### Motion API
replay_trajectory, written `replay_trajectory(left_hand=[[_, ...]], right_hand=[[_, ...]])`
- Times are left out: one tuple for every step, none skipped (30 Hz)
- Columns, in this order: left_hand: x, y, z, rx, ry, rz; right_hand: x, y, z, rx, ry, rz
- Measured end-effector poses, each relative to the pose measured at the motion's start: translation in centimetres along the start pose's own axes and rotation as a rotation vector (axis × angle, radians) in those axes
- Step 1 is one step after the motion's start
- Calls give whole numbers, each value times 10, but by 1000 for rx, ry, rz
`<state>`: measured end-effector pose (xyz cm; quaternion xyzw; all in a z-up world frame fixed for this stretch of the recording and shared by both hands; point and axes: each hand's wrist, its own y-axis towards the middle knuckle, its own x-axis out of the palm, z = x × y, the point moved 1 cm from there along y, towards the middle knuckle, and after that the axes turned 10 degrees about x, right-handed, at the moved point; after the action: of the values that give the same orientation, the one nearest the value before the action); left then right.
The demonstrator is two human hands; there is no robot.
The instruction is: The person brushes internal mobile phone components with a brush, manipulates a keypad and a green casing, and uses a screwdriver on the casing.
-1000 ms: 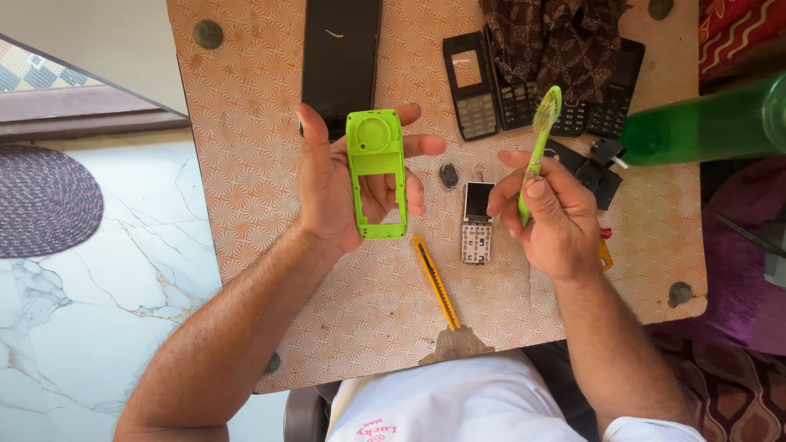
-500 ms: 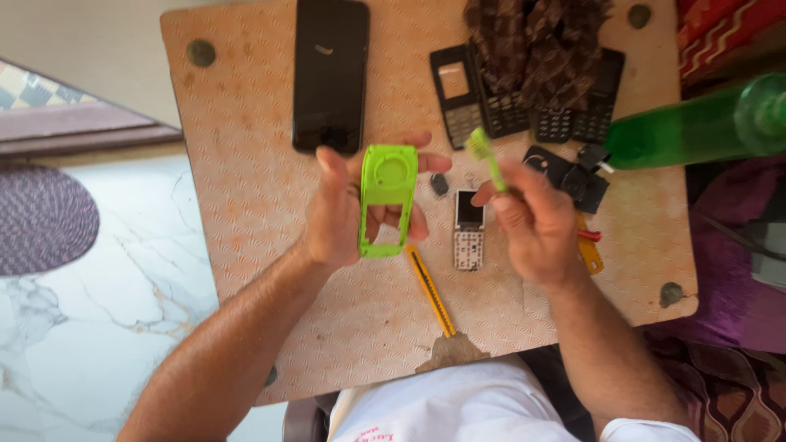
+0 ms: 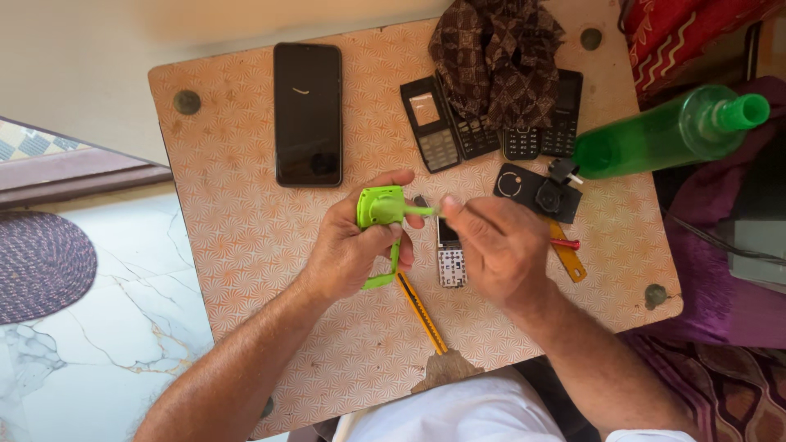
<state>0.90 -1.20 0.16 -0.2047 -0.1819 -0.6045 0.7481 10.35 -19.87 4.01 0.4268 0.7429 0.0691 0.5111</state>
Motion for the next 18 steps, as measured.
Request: replay_trajectory(left_hand=[[0, 0, 0, -6, -18, 12], [1, 0, 1, -10, -34, 26], [0, 0, 2, -14, -51, 40], [1, 1, 2, -10, -49, 40], [2, 1, 2, -6, -46, 39], [3, 1, 1, -2, -44, 39], [4, 1, 0, -3, -58, 41], [4, 1, 0, -1, -72, 47], [3, 1, 0, 1, -86, 54], [2, 0, 0, 1, -71, 57], [2, 0, 1, 0, -56, 61], [2, 1, 0, -3, -42, 63], [3, 1, 0, 5, -47, 48], [2, 0, 0, 16, -50, 37], [2, -1, 0, 27, -53, 26], [1, -1, 0, 19, -45, 28], [1, -1, -1, 11, -36, 30], [2, 0, -1, 3, -28, 32]], right_hand=[[0, 0, -2, 16, 11, 1], [1, 1, -4, 21, 3, -3], [3, 2, -5, 26, -5, -7], [3, 0, -6, 37, -17, -13], [3, -1, -5, 35, 3, -4], [3, -1, -2, 33, 22, 4], [3, -3, 0, 31, 41, 13], [4, -4, 1, 38, 50, 3], [6, -4, 2, 44, 58, -7], [7, -4, 3, 50, 66, -16], [7, -4, 5, 53, 61, -15], [6, -4, 6, 60, 55, -14], [5, -4, 7, 66, 49, -13], [5, -4, 6, 62, 64, -29], [5, -4, 4, 58, 78, -45], [4, -4, 2, 56, 89, -59], [3, -3, 1, 77, 86, -50], [0, -2, 1, 99, 84, -43]])
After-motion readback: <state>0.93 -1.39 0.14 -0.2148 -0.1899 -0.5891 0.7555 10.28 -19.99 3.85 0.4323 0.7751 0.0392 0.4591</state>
